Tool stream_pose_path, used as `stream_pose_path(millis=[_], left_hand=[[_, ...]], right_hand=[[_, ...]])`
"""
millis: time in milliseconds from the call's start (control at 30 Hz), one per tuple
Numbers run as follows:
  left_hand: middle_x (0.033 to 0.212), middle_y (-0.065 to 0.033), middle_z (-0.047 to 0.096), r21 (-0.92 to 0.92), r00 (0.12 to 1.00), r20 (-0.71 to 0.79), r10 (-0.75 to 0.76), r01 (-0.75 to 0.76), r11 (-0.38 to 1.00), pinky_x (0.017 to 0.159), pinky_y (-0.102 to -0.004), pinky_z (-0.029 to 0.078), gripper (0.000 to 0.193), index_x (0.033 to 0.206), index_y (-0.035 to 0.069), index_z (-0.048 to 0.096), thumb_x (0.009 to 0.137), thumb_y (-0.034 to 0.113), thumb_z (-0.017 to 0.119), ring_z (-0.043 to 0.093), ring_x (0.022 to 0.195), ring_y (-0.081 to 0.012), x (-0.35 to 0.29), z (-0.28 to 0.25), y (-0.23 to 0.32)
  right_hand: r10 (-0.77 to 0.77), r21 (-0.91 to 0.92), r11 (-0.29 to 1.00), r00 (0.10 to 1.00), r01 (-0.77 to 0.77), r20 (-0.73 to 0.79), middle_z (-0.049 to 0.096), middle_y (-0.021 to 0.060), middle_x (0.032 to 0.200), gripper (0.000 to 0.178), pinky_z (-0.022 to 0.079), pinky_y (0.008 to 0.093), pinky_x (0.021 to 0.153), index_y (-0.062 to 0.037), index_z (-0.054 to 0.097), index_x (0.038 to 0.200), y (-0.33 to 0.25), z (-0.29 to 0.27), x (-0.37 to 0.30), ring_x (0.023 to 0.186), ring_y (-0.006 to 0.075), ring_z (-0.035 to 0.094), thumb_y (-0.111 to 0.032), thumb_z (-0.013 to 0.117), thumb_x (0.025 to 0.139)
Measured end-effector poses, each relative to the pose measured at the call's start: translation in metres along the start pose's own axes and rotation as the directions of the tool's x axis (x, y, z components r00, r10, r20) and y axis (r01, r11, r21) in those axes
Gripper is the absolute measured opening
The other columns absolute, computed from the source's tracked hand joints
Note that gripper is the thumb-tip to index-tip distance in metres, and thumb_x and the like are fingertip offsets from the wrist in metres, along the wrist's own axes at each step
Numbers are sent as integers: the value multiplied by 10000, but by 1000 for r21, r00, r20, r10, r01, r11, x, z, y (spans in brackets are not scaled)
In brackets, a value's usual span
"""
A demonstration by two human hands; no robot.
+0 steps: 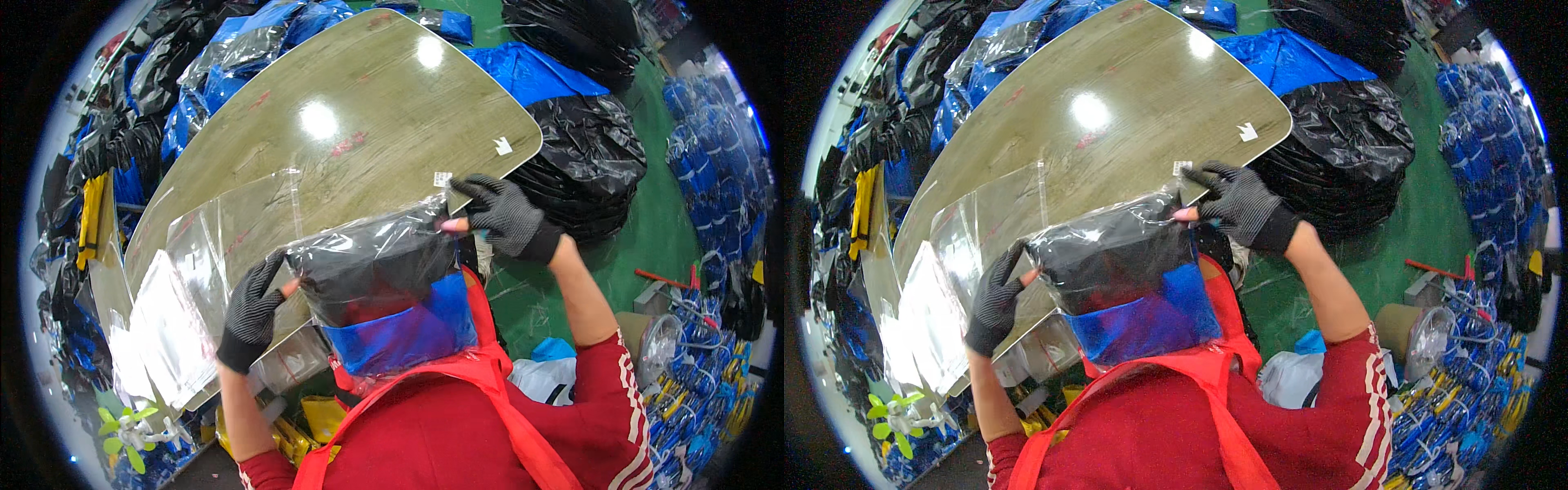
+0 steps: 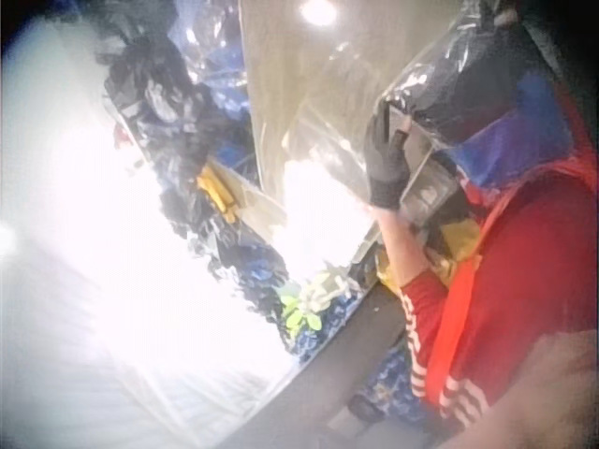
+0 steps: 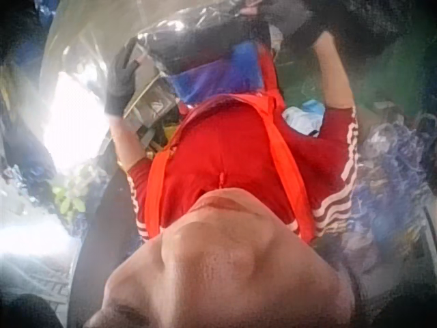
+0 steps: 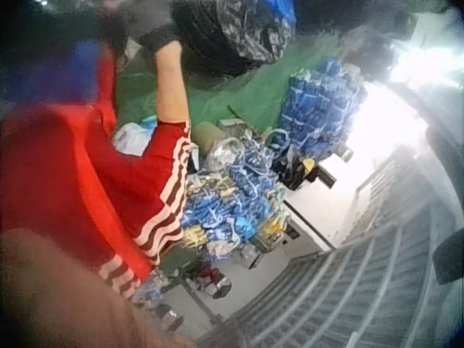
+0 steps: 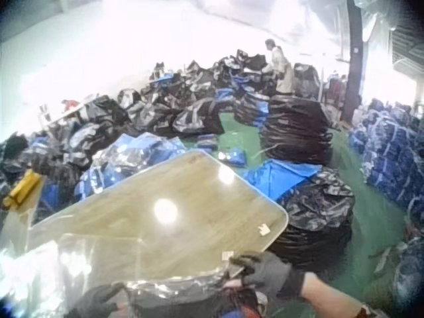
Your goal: The person repeatedly places blue and black plastic bags into clear plastic sleeves on a table, then folds and stacks them. The process is repeated multiple times with consistent handling of the bags and sleeves.
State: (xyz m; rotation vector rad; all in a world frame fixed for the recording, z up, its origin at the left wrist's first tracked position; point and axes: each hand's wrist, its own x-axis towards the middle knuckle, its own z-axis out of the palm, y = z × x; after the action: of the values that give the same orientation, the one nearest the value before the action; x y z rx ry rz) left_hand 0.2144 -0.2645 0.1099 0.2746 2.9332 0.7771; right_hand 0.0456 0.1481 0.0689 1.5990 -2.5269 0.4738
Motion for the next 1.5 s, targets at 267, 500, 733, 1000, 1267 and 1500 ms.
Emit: stream_pose_path(millis=[267, 500, 733, 1000, 1267, 1500], left_hand=[[1320, -190, 540, 199, 942, -271, 196, -145, 969, 1103, -427, 301, 413, 1212, 21, 567, 814, 108, 630, 420, 1307, -390, 87, 55, 41], [1453, -126, 404, -902, 829, 168, -534, 348, 256, 1100, -378, 305, 818, 1500, 31, 234, 858, 254, 688, 389, 1324, -256, 6, 115, -5], [1450, -117, 413, -868, 695, -305, -651, 79, 491, 1137, -396, 242, 611, 1476, 39, 309, 958, 283, 518, 368, 1337, -226, 130, -22, -23], [1358, -189, 496, -988, 999, 20, -33, 25, 154, 1152, -436, 247, 399, 1349, 114, 440, 1027, 322, 329, 439, 1282, -309, 155, -15, -107], [1360, -131, 512, -989, 991, 119, 62, 124, -85, 1087, -473, 376, 446, 1327, 65, 427, 1036, 384, 315, 488, 1258, -305, 209, 111, -32], [1438, -149, 402, -953, 998, 12, -68, -9, -304, 1101, -565, 297, 815, 1399, 82, 359, 890, 718, 338, 386, 1332, -338, 261, 85, -3]], right_hand=[[-74, 190, 980, 991, 52, 107, 561, 220, 1241, 572, 392, 497, 1006, -99, 512, 1289, -62, 11, 73, 1172, 357, 530, -447, 556, 836], [619, 179, 539, 243, -823, -747, 581, 231, 1218, 448, 405, 437, 1007, -18, 470, 1350, 149, 131, -131, 1145, 392, 538, -196, 514, 941], [957, -356, 160, 233, -920, -171, 606, 207, 1199, 537, 452, 484, 933, -161, 522, 1333, 346, 206, -163, 1095, 387, 581, -396, 598, 857], [641, 122, 473, 245, -873, -728, 681, 183, 935, 369, 499, 529, 734, -101, 673, 1017, 373, -41, -57, 827, 412, 640, -412, 493, 934], [197, 219, 961, 137, 167, -971, 596, 142, 1253, 347, 446, 423, 971, -51, 596, 1231, 109, -252, -55, 1124, 267, 582, -255, 541, 955], [310, 504, 531, 397, 682, -864, 576, 167, 1258, 379, 426, 429, 994, -52, 591, 1248, -14, -253, -134, 1158, 332, 545, -264, 576, 933]])
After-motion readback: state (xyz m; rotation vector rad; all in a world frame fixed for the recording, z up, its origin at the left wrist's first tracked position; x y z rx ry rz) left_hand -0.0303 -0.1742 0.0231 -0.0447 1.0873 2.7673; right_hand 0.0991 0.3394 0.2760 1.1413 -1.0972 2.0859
